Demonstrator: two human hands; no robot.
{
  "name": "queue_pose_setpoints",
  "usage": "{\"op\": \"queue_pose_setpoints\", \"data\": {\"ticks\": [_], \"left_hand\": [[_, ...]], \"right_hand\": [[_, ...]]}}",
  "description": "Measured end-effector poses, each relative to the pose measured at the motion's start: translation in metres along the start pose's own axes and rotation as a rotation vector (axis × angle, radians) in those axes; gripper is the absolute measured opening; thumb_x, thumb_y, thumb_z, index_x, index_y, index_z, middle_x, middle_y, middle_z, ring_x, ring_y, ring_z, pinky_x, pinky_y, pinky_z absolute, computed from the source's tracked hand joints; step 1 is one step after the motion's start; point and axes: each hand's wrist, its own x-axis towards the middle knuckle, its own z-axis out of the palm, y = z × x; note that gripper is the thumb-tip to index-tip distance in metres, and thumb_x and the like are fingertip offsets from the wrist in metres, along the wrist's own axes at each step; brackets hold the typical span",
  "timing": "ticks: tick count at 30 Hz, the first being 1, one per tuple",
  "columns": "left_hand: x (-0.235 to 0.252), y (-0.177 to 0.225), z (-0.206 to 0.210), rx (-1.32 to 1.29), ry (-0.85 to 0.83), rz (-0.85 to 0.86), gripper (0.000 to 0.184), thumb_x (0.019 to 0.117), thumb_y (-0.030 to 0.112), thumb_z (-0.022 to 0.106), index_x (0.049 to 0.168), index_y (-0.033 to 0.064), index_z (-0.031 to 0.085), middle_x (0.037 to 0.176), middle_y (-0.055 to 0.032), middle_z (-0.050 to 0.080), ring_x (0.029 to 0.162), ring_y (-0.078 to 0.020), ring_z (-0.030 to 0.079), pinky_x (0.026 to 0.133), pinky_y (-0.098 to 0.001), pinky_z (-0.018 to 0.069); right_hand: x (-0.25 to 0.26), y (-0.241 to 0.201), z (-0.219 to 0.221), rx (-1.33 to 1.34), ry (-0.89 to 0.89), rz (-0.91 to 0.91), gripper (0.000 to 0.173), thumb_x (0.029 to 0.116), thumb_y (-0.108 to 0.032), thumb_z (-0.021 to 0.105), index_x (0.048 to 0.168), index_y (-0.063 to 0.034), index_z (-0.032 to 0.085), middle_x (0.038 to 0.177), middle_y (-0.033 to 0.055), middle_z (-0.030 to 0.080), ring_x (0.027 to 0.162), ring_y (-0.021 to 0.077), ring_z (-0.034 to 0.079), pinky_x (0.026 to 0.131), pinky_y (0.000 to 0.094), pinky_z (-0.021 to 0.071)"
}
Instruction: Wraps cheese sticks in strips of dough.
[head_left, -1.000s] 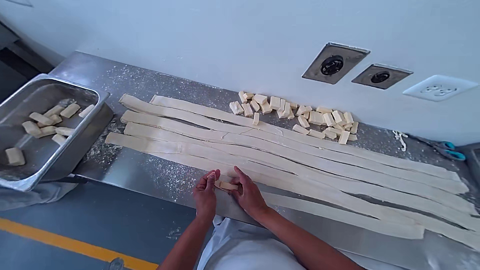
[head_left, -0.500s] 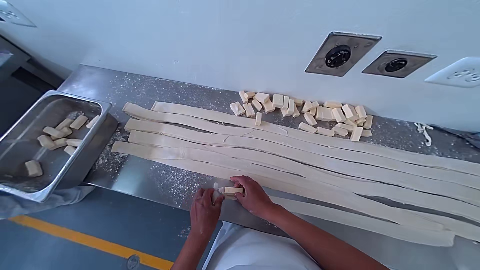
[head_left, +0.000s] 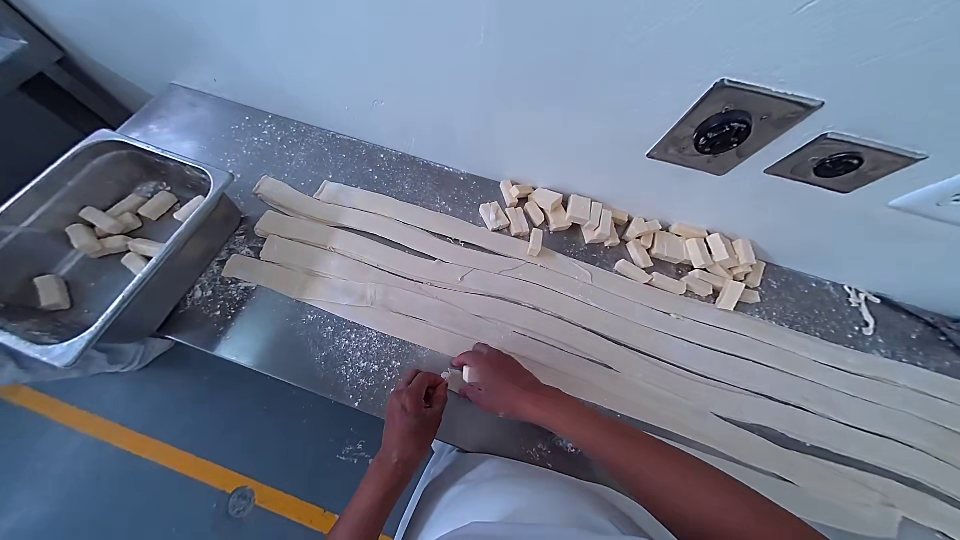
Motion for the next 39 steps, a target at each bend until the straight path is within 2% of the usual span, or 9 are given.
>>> {"op": "queue_pose_setpoints", "data": {"ticks": [5,9,14,18,21,24,28,33,39], "left_hand": [[-0.010,-0.008,0.005,-0.218,0.077,-0.006,0.020,0.0953,0.006,0.062,0.106,-0.0074,0.073,0.103,-0.0204,0.072,0.090,-0.0233,0.073,0.082,-0.0348,0.0604],[-0.024,0.010,0.010,-0.877,0.059,-0.363,0.056,0.0901,-0.004,0.064,0.139,-0.0174,0.041,0.123,-0.0205,0.067,0.108,-0.0167,0.070,0.095,-0.0305,0.0572],[-0.006,0.060,0.027,-1.329,-0.054,-0.718,0.010,0.1022,-0.005,0.050,0.107,-0.0055,0.059,0.088,-0.0076,0.071,0.081,-0.0144,0.072,0.081,-0.0317,0.0616],[0.005,0.072,0.026,-1.359,0.091,-0.780,0.020,0.1094,0.003,0.035,0.103,-0.0019,0.053,0.078,-0.0061,0.067,0.070,-0.0140,0.070,0.073,-0.0312,0.0619],[0.014,0.063,0.014,-1.376,0.218,-0.735,0.016,0.1078,0.001,0.039,0.111,-0.0029,0.054,0.084,-0.0052,0.069,0.073,-0.0123,0.070,0.073,-0.0291,0.0616],[0.023,0.046,0.001,-1.387,0.275,-0.762,0.023,0.1100,0.008,0.039,0.125,-0.0030,0.053,0.101,-0.0102,0.074,0.087,-0.0162,0.074,0.078,-0.0307,0.0610],[0.032,0.029,-0.009,-1.310,0.311,-0.796,0.036,0.1138,0.028,0.029,0.121,0.0024,0.053,0.098,-0.0082,0.076,0.086,-0.0163,0.076,0.074,-0.0306,0.0618],[0.032,0.014,-0.011,-1.179,0.344,-0.717,0.025,0.1072,0.002,0.044,0.129,-0.0055,0.053,0.107,-0.0123,0.074,0.093,-0.0164,0.074,0.081,-0.0303,0.0608],[0.036,-0.001,-0.015,-1.026,0.385,-0.681,0.025,0.1074,0.003,0.045,0.128,-0.0086,0.053,0.108,-0.0140,0.073,0.094,-0.0151,0.073,0.082,-0.0291,0.0598]], "right_hand": [[0.018,-0.002,0.012,-0.084,0.067,-0.115,0.025,0.0984,-0.013,0.062,0.120,-0.0016,0.070,0.117,0.0201,0.065,0.109,0.0347,0.064,0.094,0.0514,0.0505],[0.008,-0.017,-0.011,0.161,0.106,-0.159,0.024,0.0969,-0.020,0.071,0.107,0.0016,0.073,0.104,0.0158,0.069,0.096,0.0254,0.065,0.088,0.0422,0.0516],[0.005,-0.052,-0.035,-0.001,0.029,-0.124,0.019,0.0968,-0.021,0.071,0.106,-0.0041,0.075,0.103,0.0121,0.069,0.096,0.0257,0.066,0.085,0.0472,0.0522],[0.007,-0.060,-0.042,0.007,0.023,-0.064,0.032,0.0914,-0.025,0.078,0.115,-0.0040,0.072,0.107,0.0162,0.068,0.101,0.0309,0.065,0.086,0.0519,0.0512],[-0.005,-0.050,-0.047,0.224,0.135,-0.032,0.071,0.0885,-0.029,0.082,0.146,-0.0013,0.051,0.135,0.0242,0.055,0.118,0.0369,0.058,0.098,0.0539,0.0494],[-0.026,-0.027,-0.036,0.302,0.270,-0.051,0.061,0.0997,-0.016,0.062,0.155,-0.0036,0.040,0.138,0.0256,0.049,0.114,0.0354,0.060,0.093,0.0504,0.0534],[-0.038,-0.005,0.008,0.324,0.221,-0.035,0.052,0.0993,-0.002,0.046,0.151,0.0002,0.045,0.135,0.0246,0.053,0.121,0.0334,0.057,0.103,0.0435,0.0481],[-0.018,-0.017,0.039,0.332,0.305,-0.093,0.038,0.1004,-0.007,0.053,0.136,-0.0018,0.064,0.132,0.0207,0.061,0.126,0.0311,0.056,0.110,0.0389,0.0429],[0.011,-0.022,0.044,0.166,0.301,-0.120,0.045,0.1011,-0.007,0.056,0.146,-0.0029,0.055,0.131,0.0230,0.059,0.123,0.0345,0.058,0.108,0.0426,0.0461]]}}
